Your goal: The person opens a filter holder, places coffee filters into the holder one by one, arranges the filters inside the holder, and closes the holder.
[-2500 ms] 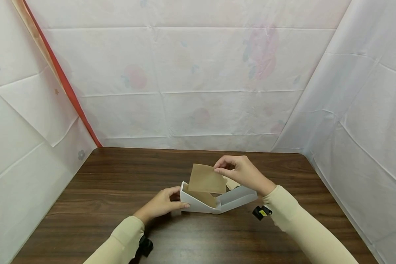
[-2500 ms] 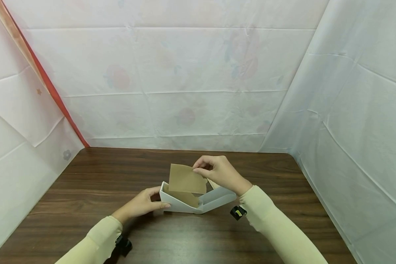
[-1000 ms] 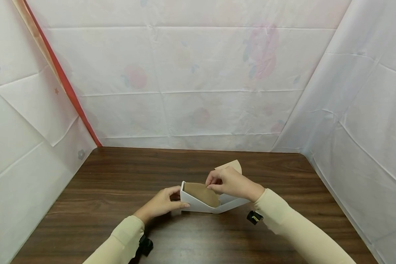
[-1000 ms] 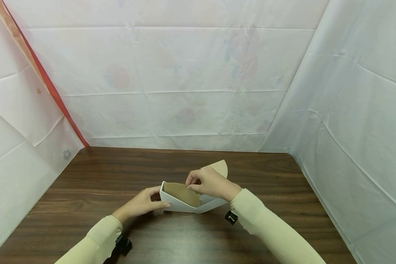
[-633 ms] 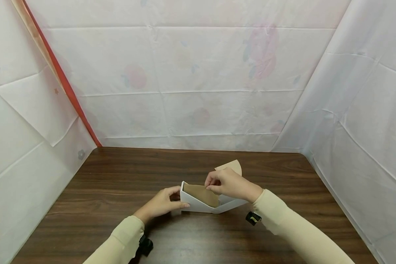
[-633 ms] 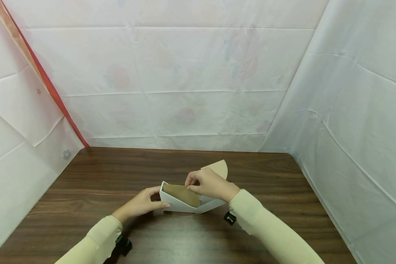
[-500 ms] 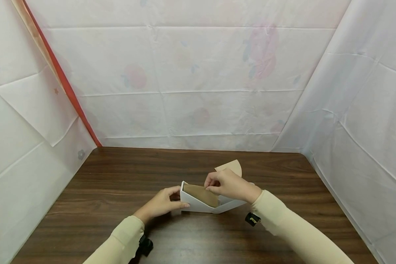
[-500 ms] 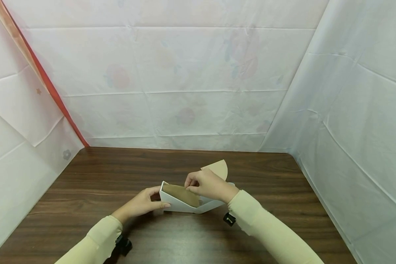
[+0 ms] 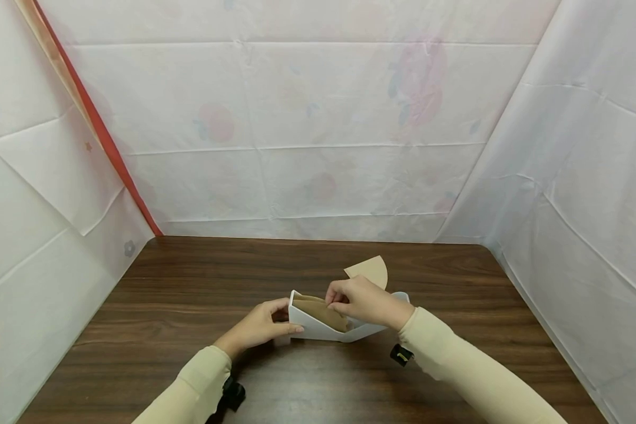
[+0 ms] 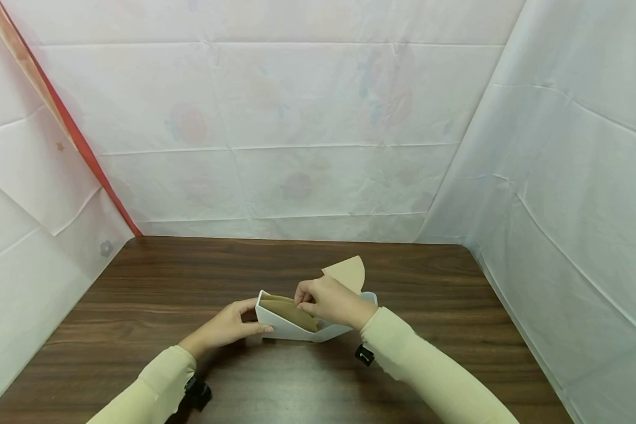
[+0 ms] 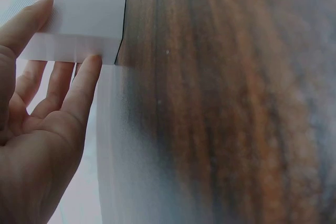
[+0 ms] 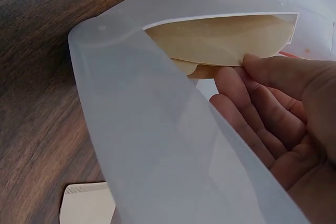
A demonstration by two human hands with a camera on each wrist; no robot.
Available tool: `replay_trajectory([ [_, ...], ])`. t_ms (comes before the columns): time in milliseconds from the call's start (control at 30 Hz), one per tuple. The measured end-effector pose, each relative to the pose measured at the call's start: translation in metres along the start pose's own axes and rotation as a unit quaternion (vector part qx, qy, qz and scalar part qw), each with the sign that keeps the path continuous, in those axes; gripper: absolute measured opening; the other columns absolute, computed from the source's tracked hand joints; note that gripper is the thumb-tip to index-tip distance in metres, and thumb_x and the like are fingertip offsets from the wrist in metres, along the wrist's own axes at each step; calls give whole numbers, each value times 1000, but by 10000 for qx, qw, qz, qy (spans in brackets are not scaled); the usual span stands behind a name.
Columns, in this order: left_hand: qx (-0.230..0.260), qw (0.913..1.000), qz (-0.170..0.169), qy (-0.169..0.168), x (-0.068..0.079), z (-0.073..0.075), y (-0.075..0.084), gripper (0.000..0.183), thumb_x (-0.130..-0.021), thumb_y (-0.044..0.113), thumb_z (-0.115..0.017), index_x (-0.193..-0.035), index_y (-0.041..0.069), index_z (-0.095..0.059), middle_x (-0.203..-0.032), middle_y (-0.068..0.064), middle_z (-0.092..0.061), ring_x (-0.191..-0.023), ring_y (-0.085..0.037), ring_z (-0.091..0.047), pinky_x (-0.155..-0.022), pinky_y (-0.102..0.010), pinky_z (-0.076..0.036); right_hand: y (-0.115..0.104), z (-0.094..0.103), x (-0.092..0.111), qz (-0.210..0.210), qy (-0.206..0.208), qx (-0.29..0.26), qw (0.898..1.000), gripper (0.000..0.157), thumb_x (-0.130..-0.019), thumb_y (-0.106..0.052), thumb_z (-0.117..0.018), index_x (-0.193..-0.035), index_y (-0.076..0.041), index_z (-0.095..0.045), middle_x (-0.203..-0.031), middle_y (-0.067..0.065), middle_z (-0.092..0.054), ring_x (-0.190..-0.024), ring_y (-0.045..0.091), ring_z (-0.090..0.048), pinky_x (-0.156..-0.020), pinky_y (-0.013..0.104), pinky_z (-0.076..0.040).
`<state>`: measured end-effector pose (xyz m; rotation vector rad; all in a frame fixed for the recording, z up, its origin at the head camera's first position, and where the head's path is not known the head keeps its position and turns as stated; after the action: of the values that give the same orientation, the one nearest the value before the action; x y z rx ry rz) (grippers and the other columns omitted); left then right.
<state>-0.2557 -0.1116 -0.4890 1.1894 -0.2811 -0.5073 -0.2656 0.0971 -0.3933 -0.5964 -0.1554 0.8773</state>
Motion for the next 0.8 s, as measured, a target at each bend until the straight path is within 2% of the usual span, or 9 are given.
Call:
replay_trajectory([
  [433,-64,9999,16,-83,-1,0,1,41,-91,23,-78,-128,12,-64,-112,-3,-70,-101,-23,-66,-80,-31,-55,2,-6,-1,-189,-104,117,9997,5,-97,-7,-68,-94,-11,-68,-83,-4,-70,-69,-1,-60,-63,20,-51],
  [800,-37,10000,61,-67,1,0,0,44,-90,23,-78,-130,11,-63,-113,-3,-70,-102,-22,-66,-81,-31,-55,1,-6,-1,-84,-29,172,9998,3,-95,-10,-70,-93,-11,-69,-87,-7,-71,-77,0,-64,-68,19,-52],
])
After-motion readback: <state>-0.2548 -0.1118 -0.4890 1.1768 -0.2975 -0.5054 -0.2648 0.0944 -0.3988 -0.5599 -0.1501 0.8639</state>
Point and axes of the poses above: each hand's wrist, its own x-axis away from the middle knuckle, its own z-axis out of the back of the hand, y = z × x, the point moved 5 cm from there along -x, towards the middle knuckle
